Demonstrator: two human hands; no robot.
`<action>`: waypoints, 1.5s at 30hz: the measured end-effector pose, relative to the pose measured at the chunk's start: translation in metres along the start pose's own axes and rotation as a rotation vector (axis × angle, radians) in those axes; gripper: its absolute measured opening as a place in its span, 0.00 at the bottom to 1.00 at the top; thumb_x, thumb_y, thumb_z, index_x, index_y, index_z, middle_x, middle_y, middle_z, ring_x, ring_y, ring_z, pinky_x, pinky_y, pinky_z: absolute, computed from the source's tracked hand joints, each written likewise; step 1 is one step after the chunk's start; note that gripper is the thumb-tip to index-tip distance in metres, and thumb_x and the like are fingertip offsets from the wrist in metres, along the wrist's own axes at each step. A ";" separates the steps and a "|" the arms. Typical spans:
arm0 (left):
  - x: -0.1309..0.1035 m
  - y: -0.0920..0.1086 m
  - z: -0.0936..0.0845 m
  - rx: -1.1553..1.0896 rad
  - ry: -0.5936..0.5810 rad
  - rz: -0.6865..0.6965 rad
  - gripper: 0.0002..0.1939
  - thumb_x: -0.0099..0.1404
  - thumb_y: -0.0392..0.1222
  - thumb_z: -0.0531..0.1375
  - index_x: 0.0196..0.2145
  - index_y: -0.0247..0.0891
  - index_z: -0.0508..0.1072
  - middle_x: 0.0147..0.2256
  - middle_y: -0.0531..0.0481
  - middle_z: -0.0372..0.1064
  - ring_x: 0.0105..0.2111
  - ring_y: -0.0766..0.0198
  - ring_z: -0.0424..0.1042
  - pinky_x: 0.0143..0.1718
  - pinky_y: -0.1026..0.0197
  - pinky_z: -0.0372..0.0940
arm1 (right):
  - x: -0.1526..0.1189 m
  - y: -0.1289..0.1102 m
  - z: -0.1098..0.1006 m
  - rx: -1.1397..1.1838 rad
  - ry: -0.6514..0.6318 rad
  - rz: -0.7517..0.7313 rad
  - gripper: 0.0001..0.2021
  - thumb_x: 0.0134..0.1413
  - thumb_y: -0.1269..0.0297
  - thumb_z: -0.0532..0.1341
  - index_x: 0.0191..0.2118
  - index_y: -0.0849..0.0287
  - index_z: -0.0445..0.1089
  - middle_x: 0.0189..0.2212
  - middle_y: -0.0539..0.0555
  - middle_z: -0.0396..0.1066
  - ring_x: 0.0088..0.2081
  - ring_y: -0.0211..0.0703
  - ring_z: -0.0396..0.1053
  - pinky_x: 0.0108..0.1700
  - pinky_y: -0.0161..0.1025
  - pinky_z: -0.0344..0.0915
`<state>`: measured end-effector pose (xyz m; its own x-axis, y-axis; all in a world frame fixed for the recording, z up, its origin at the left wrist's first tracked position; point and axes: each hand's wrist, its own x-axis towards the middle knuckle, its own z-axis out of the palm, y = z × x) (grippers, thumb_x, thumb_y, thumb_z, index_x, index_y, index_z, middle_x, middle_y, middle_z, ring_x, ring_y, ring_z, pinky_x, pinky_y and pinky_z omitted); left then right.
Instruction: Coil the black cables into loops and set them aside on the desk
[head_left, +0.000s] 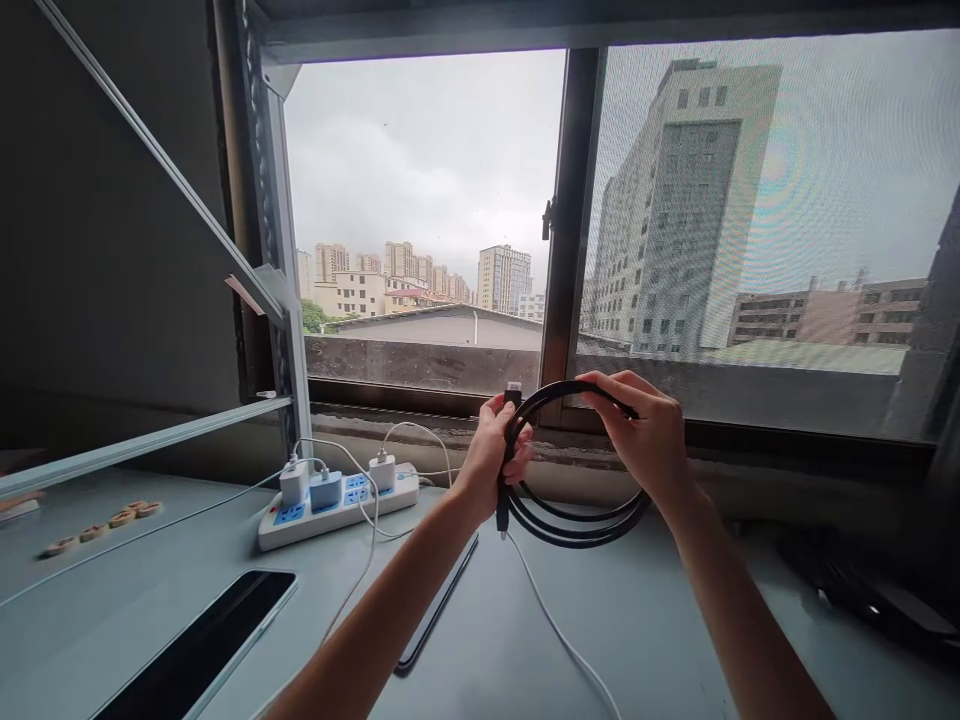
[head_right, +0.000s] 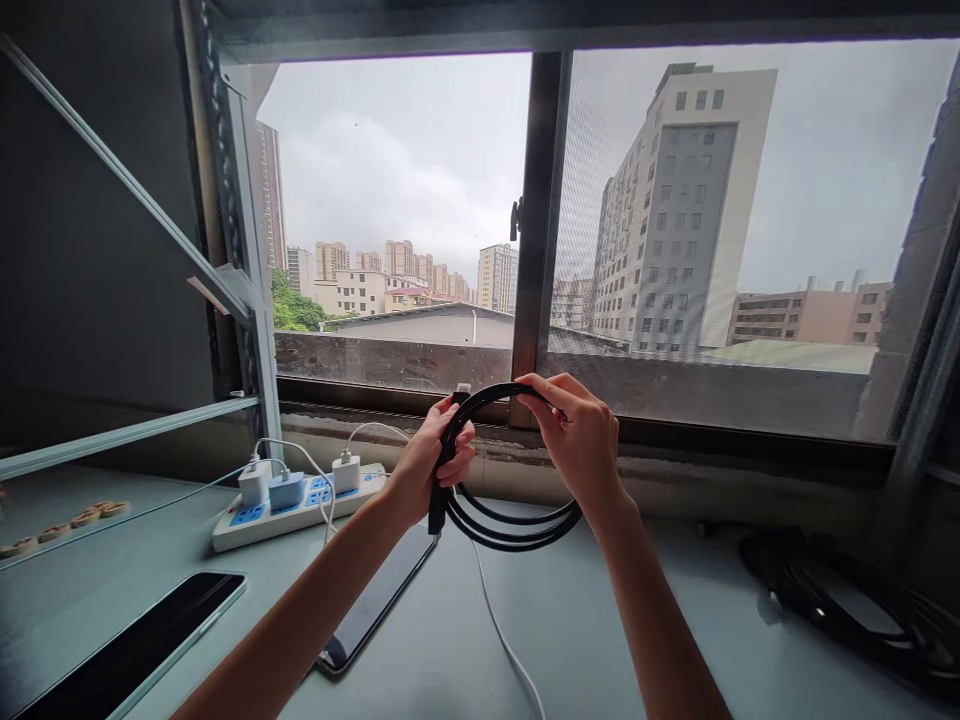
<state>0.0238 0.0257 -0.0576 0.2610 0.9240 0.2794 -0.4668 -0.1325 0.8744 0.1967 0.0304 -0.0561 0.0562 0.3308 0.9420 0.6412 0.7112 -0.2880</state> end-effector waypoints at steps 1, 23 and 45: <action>-0.001 -0.002 0.002 0.024 0.059 0.056 0.01 0.72 0.40 0.46 0.41 0.43 0.55 0.20 0.60 0.56 0.09 0.75 0.45 0.10 0.74 0.40 | 0.000 0.000 0.000 0.001 0.006 -0.013 0.14 0.58 0.52 0.58 0.41 0.51 0.77 0.28 0.48 0.69 0.23 0.33 0.59 0.29 0.34 0.56; -0.006 -0.007 0.001 0.690 0.112 0.584 0.22 0.67 0.57 0.53 0.44 0.34 0.72 0.15 0.57 0.57 0.16 0.71 0.56 0.19 0.69 0.52 | -0.006 -0.007 0.012 0.133 0.035 0.020 0.12 0.57 0.55 0.60 0.40 0.54 0.77 0.25 0.47 0.66 0.22 0.32 0.55 0.24 0.34 0.53; -0.021 0.005 0.018 0.424 -0.094 0.246 0.32 0.56 0.71 0.55 0.20 0.35 0.66 0.09 0.60 0.46 0.08 0.76 0.43 0.09 0.69 0.38 | -0.001 -0.011 0.001 0.219 0.032 0.000 0.09 0.55 0.61 0.61 0.39 0.55 0.77 0.23 0.47 0.65 0.22 0.31 0.54 0.22 0.32 0.51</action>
<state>0.0313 -0.0006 -0.0517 0.2699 0.8134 0.5153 -0.1445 -0.4949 0.8568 0.1891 0.0225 -0.0541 0.0823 0.3132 0.9461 0.4597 0.8304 -0.3149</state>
